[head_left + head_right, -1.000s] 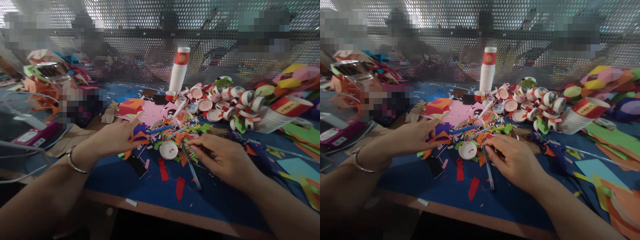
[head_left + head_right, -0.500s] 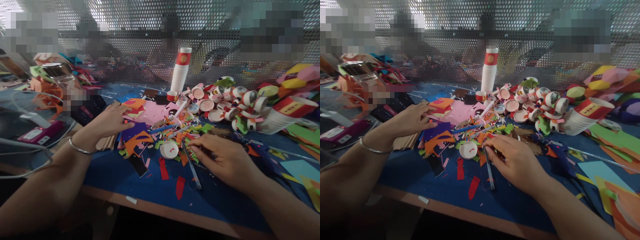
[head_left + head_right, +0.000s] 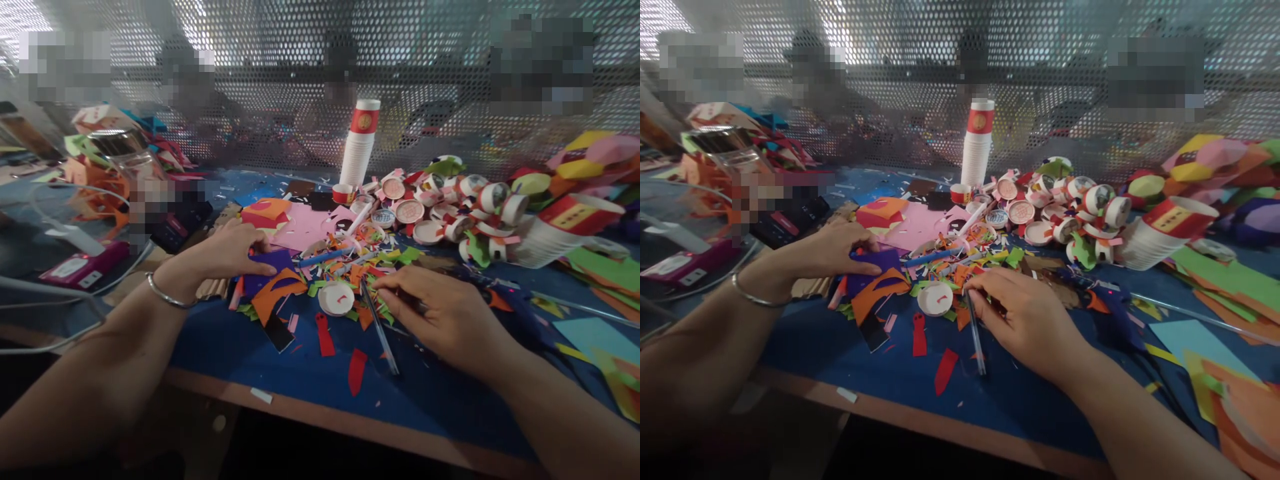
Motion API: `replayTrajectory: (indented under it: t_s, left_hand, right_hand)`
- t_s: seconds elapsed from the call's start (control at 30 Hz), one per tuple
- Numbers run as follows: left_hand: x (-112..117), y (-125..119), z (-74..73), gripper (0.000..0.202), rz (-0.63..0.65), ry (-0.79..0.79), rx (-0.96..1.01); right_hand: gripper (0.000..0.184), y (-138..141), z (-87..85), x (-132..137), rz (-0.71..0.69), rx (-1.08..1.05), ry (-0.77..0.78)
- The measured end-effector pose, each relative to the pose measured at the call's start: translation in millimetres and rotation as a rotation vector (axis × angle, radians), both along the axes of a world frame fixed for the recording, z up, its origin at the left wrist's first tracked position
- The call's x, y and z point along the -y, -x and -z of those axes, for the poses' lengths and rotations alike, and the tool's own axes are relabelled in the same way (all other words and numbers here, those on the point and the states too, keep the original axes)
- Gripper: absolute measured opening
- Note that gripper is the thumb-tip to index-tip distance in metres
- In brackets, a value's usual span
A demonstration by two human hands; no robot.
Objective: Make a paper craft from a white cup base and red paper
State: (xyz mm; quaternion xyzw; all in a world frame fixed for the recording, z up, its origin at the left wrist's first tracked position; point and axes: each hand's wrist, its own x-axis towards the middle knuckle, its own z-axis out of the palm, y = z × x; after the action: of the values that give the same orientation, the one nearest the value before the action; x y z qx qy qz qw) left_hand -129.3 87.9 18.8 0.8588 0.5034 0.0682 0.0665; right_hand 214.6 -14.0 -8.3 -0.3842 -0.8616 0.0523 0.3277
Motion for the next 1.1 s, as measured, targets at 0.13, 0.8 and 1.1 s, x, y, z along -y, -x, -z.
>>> replayTrajectory:
  t_s: [0.13, 0.8, 1.1]
  left_hand:
    - [0, -1, -0.2, 0.034, 0.003, 0.016, 0.026]
    - [73, -88, 13.3, 0.013, 0.170, 0.406, 0.945]
    - [82, -98, 25.7, 0.013, 0.168, 0.667, 0.909]
  right_hand:
    - [0.013, -1, 0.1, 0, 0.006, 0.008, -0.017]
    - [0.022, 2, 1.2, -1, 0.120, -0.134, 0.190]
    - [0.019, 3, 1.2, 1, 0.106, -0.233, 0.273]
